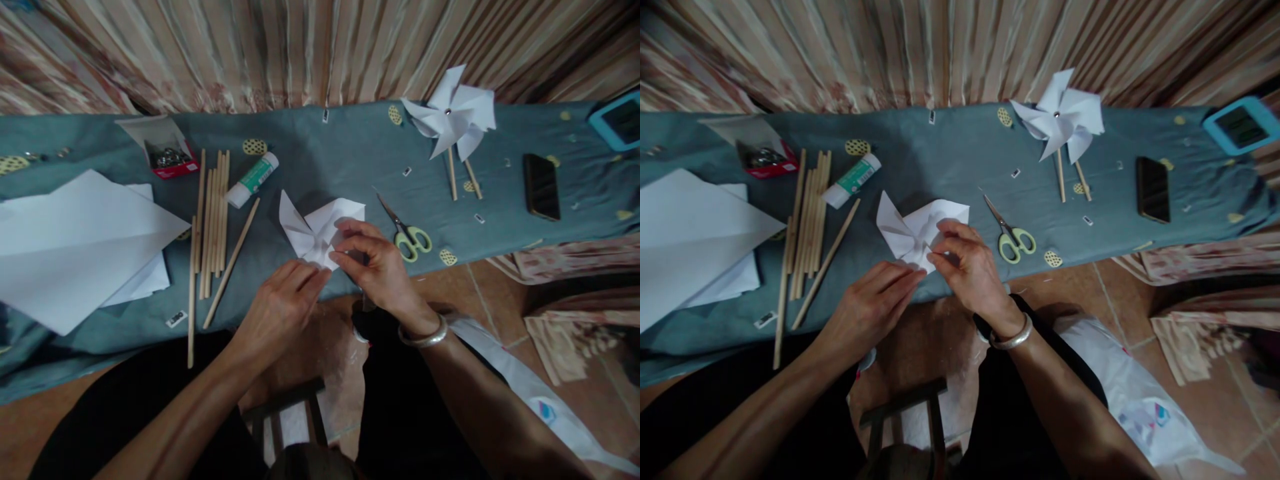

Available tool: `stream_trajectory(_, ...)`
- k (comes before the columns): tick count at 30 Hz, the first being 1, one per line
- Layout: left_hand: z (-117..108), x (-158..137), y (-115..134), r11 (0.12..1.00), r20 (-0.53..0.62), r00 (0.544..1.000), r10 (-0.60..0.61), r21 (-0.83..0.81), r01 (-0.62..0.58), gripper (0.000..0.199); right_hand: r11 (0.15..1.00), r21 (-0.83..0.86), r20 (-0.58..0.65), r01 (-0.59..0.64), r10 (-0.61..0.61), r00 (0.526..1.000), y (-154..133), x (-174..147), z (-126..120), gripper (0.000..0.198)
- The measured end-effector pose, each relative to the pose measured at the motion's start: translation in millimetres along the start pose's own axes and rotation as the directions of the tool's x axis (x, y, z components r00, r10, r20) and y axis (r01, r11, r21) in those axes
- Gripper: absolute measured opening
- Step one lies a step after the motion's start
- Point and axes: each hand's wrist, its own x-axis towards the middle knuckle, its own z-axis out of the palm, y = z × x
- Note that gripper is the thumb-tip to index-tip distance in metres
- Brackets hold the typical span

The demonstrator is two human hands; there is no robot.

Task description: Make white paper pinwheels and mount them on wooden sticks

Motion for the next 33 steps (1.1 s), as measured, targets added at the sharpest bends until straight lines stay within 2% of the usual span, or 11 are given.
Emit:
stream_trajectory(9, 5.2, 2.6, 0.2, 0.997, -0.039, 0.997, -0.073, -0.007, 0.073, 0.023, 0.996, -0.093, -0.032, 0.000, -0.003, 0.999, -3.0, 3.0, 4.8, 0.005)
stream_trajectory(21, 7.6, 2.2, -0.7, 0.997, -0.095, 0.993, -0.072, 0.000, 0.072, 0.022, 0.994, -0.106, -0.042, 0.024, -0.029, 0.999, -1.3, 2.5, 6.5, 0.003)
stream_trajectory(33, 6.8, 3.2, -2.0, 0.996, -0.081, 0.993, -0.085, 0.021, 0.087, 0.022, 0.988, -0.141, -0.023, 0.058, -0.062, 0.998, -4.1, 0.3, 5.2, 0.008)
